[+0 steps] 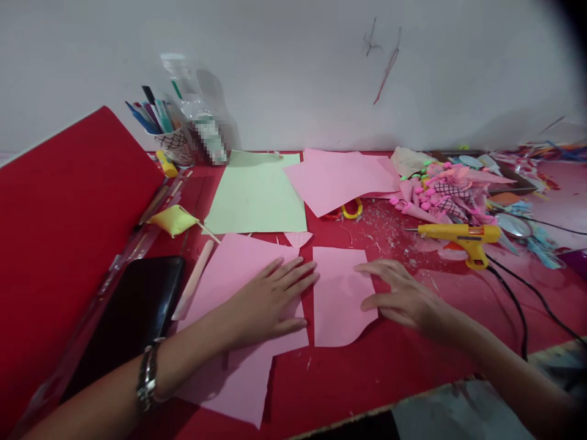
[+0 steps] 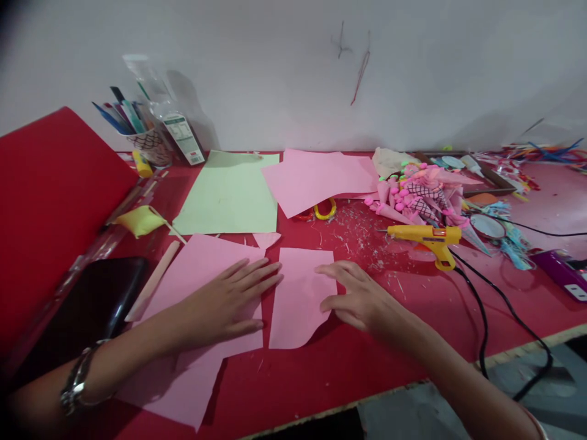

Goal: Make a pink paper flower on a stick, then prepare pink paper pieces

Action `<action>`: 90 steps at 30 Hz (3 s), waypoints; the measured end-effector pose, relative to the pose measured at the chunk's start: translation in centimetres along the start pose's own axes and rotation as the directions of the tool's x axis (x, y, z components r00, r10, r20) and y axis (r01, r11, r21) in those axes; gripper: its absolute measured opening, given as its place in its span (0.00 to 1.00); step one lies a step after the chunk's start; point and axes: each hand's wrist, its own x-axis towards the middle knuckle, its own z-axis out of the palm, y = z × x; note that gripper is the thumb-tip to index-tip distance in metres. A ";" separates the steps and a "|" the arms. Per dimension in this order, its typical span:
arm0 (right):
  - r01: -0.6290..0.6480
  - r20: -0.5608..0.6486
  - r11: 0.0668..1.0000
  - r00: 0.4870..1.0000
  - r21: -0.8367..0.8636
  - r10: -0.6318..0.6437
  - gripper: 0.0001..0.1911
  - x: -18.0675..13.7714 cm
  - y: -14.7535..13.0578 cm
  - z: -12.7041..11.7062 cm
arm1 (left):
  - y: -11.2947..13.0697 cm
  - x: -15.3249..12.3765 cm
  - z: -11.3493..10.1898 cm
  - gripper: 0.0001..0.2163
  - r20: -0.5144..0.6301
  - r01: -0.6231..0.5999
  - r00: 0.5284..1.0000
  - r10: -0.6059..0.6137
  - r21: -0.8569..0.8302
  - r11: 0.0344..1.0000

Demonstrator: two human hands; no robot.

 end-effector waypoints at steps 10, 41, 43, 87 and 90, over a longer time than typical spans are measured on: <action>-0.102 0.089 0.977 0.992 0.185 0.087 0.12 3.7 -0.2 0.3 | 0.8 0.6 -0.2 0.29 -0.036 0.084 0.996 -0.086 -0.071 0.994; -0.204 -0.100 0.972 0.976 -0.115 0.193 0.14 5.8 -0.2 3.8 | 2.3 1.4 1.9 0.32 -0.159 0.238 0.955 -0.250 -0.092 0.967; -0.215 -0.103 0.970 0.974 -0.116 0.204 0.13 5.8 -0.2 3.8 | 2.3 1.4 1.9 0.32 -0.161 0.233 0.956 -0.246 -0.099 0.968; -0.243 -0.092 0.956 0.969 -0.161 0.231 0.12 6.0 -0.4 3.9 | 2.3 1.0 1.2 0.27 -0.182 0.109 0.972 -0.146 -0.197 0.974; -0.252 -0.096 0.954 0.966 -0.161 0.239 0.12 6.0 -0.4 4.0 | 2.2 1.0 1.2 0.28 -0.173 0.114 0.974 -0.150 -0.201 0.973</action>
